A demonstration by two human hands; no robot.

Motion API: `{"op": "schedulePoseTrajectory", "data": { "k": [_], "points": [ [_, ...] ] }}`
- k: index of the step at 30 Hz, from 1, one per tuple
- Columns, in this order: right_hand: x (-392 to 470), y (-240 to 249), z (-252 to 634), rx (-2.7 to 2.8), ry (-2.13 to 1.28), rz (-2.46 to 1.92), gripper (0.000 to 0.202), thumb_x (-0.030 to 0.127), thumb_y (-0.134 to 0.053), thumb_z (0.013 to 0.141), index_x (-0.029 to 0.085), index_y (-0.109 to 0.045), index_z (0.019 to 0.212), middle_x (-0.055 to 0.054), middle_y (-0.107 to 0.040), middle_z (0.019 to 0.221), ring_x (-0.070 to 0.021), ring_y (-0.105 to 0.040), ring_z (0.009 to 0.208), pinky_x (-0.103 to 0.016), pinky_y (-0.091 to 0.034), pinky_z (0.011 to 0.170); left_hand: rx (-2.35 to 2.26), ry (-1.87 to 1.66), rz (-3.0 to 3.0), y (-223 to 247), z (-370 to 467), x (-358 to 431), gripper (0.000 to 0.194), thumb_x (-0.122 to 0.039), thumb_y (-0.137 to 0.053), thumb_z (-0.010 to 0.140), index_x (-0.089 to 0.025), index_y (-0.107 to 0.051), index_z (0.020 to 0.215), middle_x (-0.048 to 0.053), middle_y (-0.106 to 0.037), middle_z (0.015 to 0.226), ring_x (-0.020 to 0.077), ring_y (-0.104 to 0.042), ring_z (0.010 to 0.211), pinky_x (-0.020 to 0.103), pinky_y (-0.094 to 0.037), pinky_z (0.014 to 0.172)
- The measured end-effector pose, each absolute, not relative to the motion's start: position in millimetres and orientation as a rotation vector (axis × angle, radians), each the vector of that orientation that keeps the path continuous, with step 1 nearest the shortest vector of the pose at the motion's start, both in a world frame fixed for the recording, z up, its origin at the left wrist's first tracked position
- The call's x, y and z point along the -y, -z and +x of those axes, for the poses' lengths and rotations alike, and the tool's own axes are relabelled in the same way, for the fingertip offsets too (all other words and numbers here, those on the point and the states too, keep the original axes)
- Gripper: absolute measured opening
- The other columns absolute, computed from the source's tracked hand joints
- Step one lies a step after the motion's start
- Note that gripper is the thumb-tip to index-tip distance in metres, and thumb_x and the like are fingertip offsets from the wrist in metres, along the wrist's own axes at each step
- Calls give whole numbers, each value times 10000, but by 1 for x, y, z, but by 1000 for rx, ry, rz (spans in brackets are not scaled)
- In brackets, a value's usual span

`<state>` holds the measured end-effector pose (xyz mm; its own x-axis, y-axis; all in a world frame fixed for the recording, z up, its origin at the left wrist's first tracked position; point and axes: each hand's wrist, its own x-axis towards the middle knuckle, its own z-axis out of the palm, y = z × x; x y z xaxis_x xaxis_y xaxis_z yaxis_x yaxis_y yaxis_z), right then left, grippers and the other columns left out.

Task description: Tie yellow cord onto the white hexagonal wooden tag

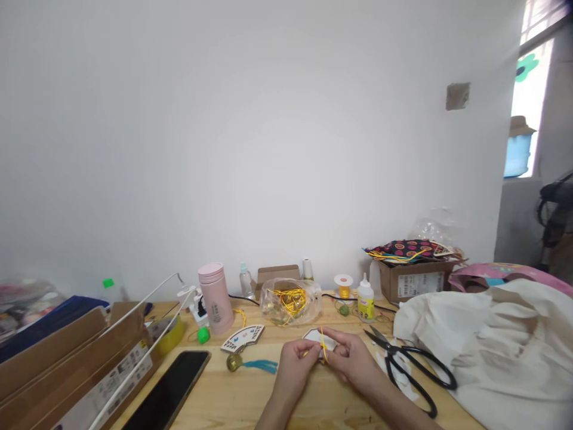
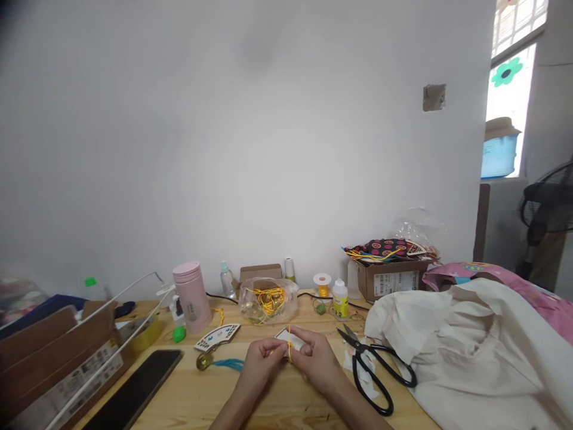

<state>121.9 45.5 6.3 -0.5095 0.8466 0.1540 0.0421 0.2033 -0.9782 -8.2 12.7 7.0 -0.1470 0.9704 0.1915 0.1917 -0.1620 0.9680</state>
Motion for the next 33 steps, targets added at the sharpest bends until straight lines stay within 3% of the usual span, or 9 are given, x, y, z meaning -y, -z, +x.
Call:
{"op": "schedulePoseTrajectory", "data": {
  "k": [4, 8, 13, 19, 33],
  "points": [
    [-42, -4, 124, 2022, -899, -911, 415, 237, -506, 645, 216, -545, 1058, 64, -476, 439, -81, -378, 410, -186, -253, 413, -1276, -1394, 1393, -11, -5, -10, 198, -268, -565, 626, -107, -676, 662, 28, -649, 576, 147, -545, 604, 225, -398, 602],
    [-40, -6, 128, 2160, -562, -1026, 326, 255, -490, 673, 284, -581, 985, 24, -607, 565, -121, -511, 527, -205, -321, 508, -1299, -1388, 1395, -12, -2, -8, 265, -330, -543, 647, -106, -638, 544, -30, -507, 419, 75, -398, 443, 181, -298, 460],
    [-42, -8, 129, 2194, -484, -1052, 221, 272, -458, 712, 282, -625, 855, 15, -633, 652, -128, -542, 599, -208, -324, 539, -1317, -1294, 1392, -7, -1, -10, 335, -424, -544, 635, -105, -627, 577, -66, -385, 370, 42, -283, 358, 176, -214, 387],
    [-46, -7, 131, 2208, -416, -1083, 197, 253, -447, 719, 263, -641, 751, 14, -609, 648, -125, -527, 611, -213, -311, 547, -1301, -1303, 1364, -6, -3, -11, 348, -437, -561, 619, -100, -643, 633, -28, -486, 448, 49, -346, 402, 167, -244, 403],
    [-44, -12, 132, 2193, -403, -1058, 151, 254, -464, 722, 232, -602, 666, 26, -563, 648, -106, -522, 620, -198, -317, 544, -1378, -1352, 1247, -3, -10, -15, 330, -414, -616, 557, -101, -663, 650, -29, -498, 420, 54, -356, 388, 172, -258, 387]
  ]
}}
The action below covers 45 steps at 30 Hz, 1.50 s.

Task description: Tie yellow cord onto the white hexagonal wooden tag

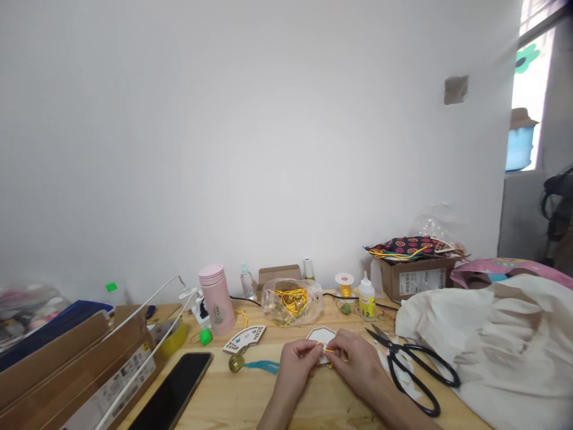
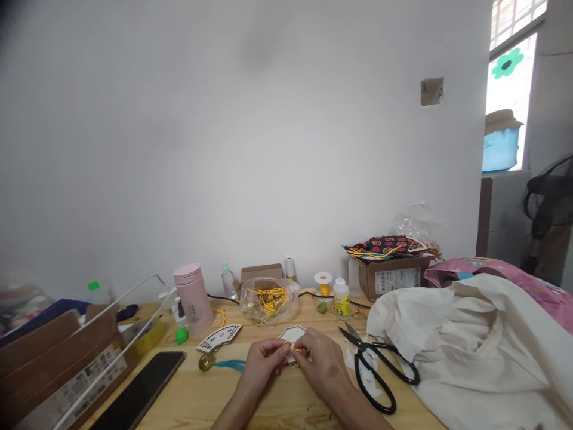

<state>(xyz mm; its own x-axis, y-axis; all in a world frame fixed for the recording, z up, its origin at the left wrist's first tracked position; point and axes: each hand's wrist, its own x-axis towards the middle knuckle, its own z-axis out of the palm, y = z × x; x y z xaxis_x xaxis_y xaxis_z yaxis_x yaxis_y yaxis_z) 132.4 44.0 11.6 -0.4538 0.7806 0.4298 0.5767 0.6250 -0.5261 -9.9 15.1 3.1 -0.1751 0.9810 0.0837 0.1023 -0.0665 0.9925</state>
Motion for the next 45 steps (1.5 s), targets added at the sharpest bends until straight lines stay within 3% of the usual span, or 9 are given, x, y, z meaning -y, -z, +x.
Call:
{"op": "schedulePoseTrajectory", "data": {
  "k": [8, 18, 21, 25, 33, 39, 45],
  "points": [
    [-44, -12, 133, 2226, -407, -1053, 179, 254, -447, 733, 238, -614, 671, 20, -559, 664, -110, -523, 638, -197, -313, 546, -1346, -1338, 1295, -9, -7, -11, 282, -373, -602, 585, -109, -682, 640, -28, -483, 421, 53, -330, 410, 170, -231, 394],
    [-44, -13, 134, 2267, -429, -1039, 185, 262, -464, 739, 298, -639, 790, 13, -577, 707, -126, -531, 680, -205, -328, 567, -1345, -1336, 1287, -4, -9, -13, 270, -343, -616, 575, -119, -686, 707, 8, -604, 499, 53, -350, 402, 174, -241, 390],
    [-46, -12, 134, 2269, -454, -1039, 186, 262, -486, 730, 319, -629, 833, 15, -585, 720, -134, -534, 701, -208, -335, 580, -1338, -1371, 1268, -2, -9, -15, 252, -314, -631, 568, -113, -674, 712, 41, -655, 589, 84, -458, 455, 186, -333, 431],
    [-46, -12, 134, 2255, -461, -1038, 162, 286, -504, 724, 320, -627, 822, 17, -585, 734, -141, -533, 719, -210, -341, 597, -1224, -1444, 1246, 0, -12, -16, 262, -251, -661, 552, -126, -643, 782, 82, -674, 785, 170, -575, 722, 267, -435, 679],
    [-45, -10, 133, 2194, -532, -983, 207, 346, -431, 771, 317, -620, 849, 9, -570, 722, -137, -521, 679, -213, -336, 574, -1120, -1438, 1224, -1, -11, -15, 309, -179, -652, 576, -126, -582, 872, 20, -638, 659, 126, -573, 646, 233, -440, 629],
    [-50, -6, 132, 2125, -662, -934, 206, 343, -464, 745, 276, -659, 742, 6, -523, 641, -130, -487, 609, -218, -317, 532, -1112, -1389, 1235, 1, -11, -14, 398, -174, -659, 577, -120, -530, 950, 14, -631, 670, 116, -567, 654, 244, -431, 663],
    [-52, -4, 127, 1899, -852, -861, 146, 221, -511, 667, 196, -618, 572, 2, -479, 671, -127, -441, 596, -230, -314, 524, -1176, -1364, 1244, 0, -9, -14, 429, -213, -675, 561, -108, -528, 950, -4, -619, 612, 95, -550, 597, 220, -418, 628]
  ]
}}
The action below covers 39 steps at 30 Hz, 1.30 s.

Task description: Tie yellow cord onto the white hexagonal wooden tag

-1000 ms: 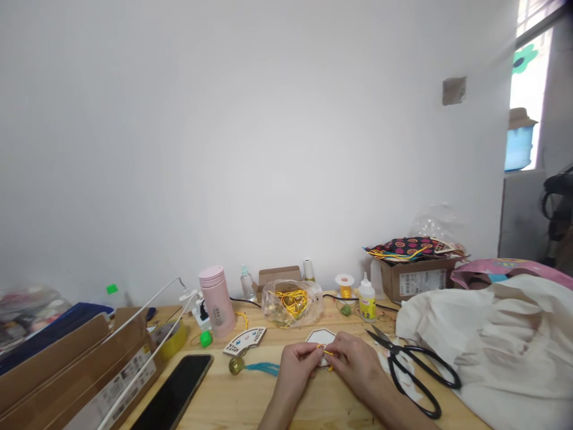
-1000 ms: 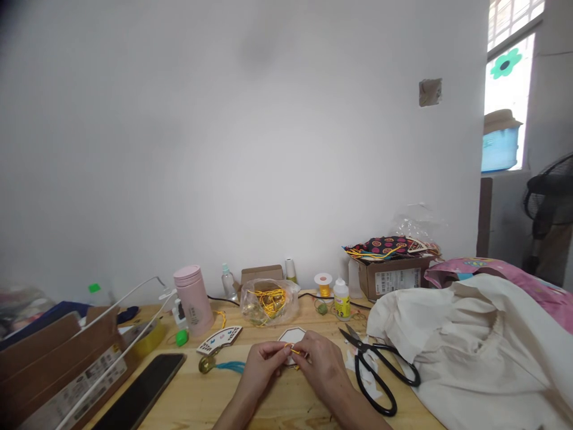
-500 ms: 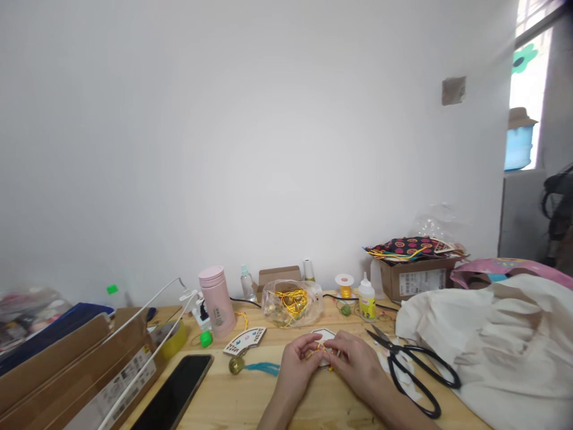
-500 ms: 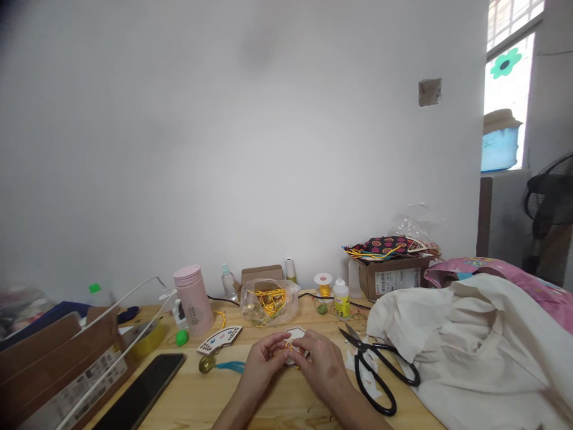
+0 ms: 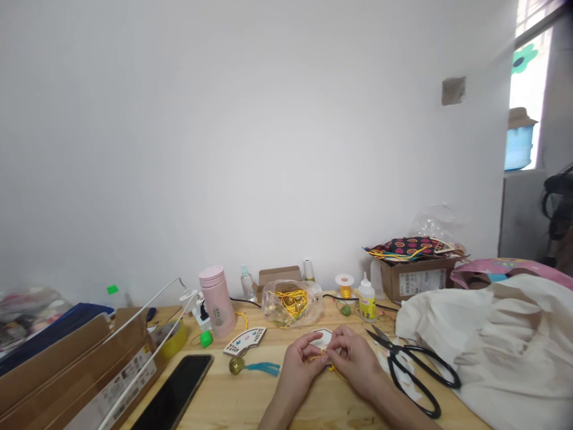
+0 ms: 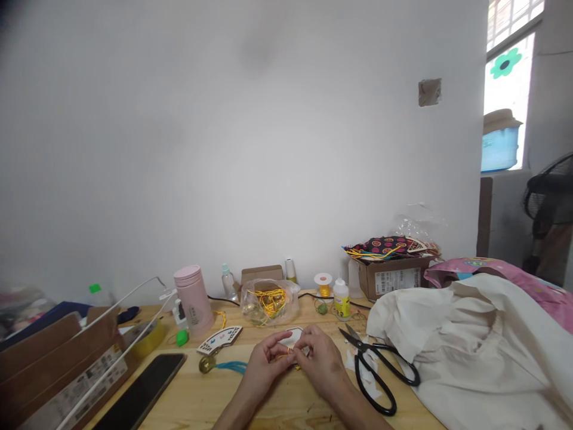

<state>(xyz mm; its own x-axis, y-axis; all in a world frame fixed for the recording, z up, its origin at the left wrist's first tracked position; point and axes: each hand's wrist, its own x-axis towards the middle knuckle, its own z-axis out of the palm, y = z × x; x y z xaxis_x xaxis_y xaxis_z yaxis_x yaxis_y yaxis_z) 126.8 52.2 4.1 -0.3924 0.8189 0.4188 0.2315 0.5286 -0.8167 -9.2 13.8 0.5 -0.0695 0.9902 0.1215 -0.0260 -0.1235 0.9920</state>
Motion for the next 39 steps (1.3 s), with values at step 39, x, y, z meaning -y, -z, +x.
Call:
{"op": "schedulePoseTrajectory", "data": {
  "k": [39],
  "points": [
    [-52, -9, 139, 2109, -634, -1014, 237, 341, -464, 722, 203, -584, 572, 12, -563, 547, -128, -464, 534, -220, -280, 478, -1227, -1487, 1137, -3, -10, -16, 270, -214, -716, 470, -104, -638, 705, 70, -671, 654, 141, -577, 617, 244, -449, 612]
  ]
}}
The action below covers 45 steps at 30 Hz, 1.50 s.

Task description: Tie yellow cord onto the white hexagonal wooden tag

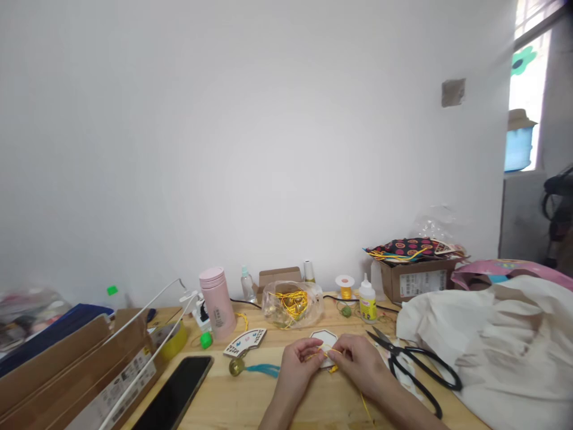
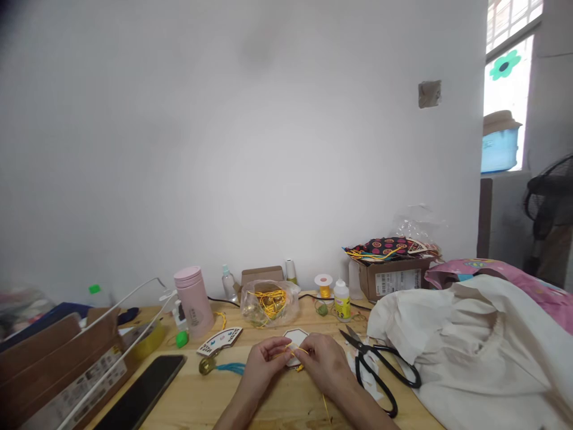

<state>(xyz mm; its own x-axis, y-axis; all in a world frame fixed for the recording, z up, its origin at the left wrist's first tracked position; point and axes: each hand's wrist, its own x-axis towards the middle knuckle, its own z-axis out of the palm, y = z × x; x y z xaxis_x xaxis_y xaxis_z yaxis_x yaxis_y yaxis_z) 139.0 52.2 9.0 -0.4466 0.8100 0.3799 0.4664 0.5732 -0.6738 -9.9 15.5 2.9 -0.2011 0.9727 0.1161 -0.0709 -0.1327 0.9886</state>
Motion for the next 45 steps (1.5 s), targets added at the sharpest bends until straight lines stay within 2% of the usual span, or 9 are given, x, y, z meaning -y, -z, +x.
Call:
{"op": "schedulePoseTrajectory", "data": {
  "k": [7, 12, 18, 24, 28, 33, 36, 39, 45],
  "points": [
    [-53, -2, 136, 2077, -702, -973, 246, 309, -418, 762, 178, -601, 663, -3, -595, 621, -136, -506, 600, -218, -329, 527, -1257, -1382, 1271, 1, -11, -15, 276, -282, -682, 518, -111, -654, 733, 73, -676, 731, 167, -574, 678, 264, -435, 662],
    [-51, -4, 132, 2059, -747, -932, 275, 324, -403, 775, 172, -604, 666, -4, -603, 632, -130, -517, 608, -211, -342, 536, -1304, -1251, 1318, 2, -9, -14, 297, -352, -648, 544, -102, -662, 705, 38, -653, 615, 135, -540, 572, 230, -409, 572],
    [-52, -4, 132, 2050, -786, -900, 282, 354, -431, 759, 182, -639, 678, -5, -617, 635, -131, -527, 602, -207, -345, 533, -1354, -1272, 1303, 0, -9, -14, 275, -336, -649, 541, -101, -676, 682, 49, -671, 635, 150, -546, 596, 235, -399, 594],
    [-54, -2, 134, 1983, -797, -916, 311, 357, -437, 748, 179, -634, 585, 1, -605, 583, -131, -499, 560, -216, -327, 523, -1372, -1320, 1281, -2, -10, -15, 250, -342, -636, 554, -100, -675, 604, 27, -652, 536, 120, -507, 501, 214, -364, 533],
    [-61, -1, 135, 1856, -842, -937, 319, 375, -439, 733, 169, -621, 572, -6, -592, 566, -147, -496, 565, -233, -332, 521, -1397, -1318, 1268, -2, -10, -14, 258, -344, -639, 549, -94, -673, 601, 36, -656, 541, 125, -514, 507, 219, -367, 542],
    [-72, -3, 139, 1605, -1006, -956, 396, 504, -433, 689, 159, -614, 617, -25, -614, 599, -181, -526, 599, -264, -379, 533, -1448, -1332, 1237, 4, -12, -17, 290, -360, -652, 521, -91, -671, 628, 57, -674, 594, 155, -548, 560, 242, -390, 578],
    [-73, -4, 141, 1457, -1137, -954, 411, 555, -457, 647, 171, -601, 631, -2, -584, 544, -175, -524, 558, -257, -375, 485, -1448, -1350, 1234, 7, -14, -19, 281, -353, -655, 515, -96, -670, 626, 54, -676, 600, 160, -551, 571, 246, -392, 581],
    [-71, -4, 140, 1330, -1289, -920, 359, 530, -480, 647, 181, -566, 648, 18, -536, 497, -152, -514, 503, -242, -368, 452, -1434, -1359, 1217, 7, -14, -20, 273, -346, -659, 510, -95, -669, 617, 51, -673, 587, 154, -548, 552, 244, -392, 572],
    [-59, -14, 137, 1204, -1582, -693, 259, 459, -462, 702, 204, -441, 659, -24, -564, 670, -161, -568, 676, -287, -426, 630, -1378, -1365, 1176, 4, -11, -19, 265, -330, -666, 511, -87, -656, 616, 53, -668, 572, 142, -549, 532, 242, -402, 565]
  ]
}}
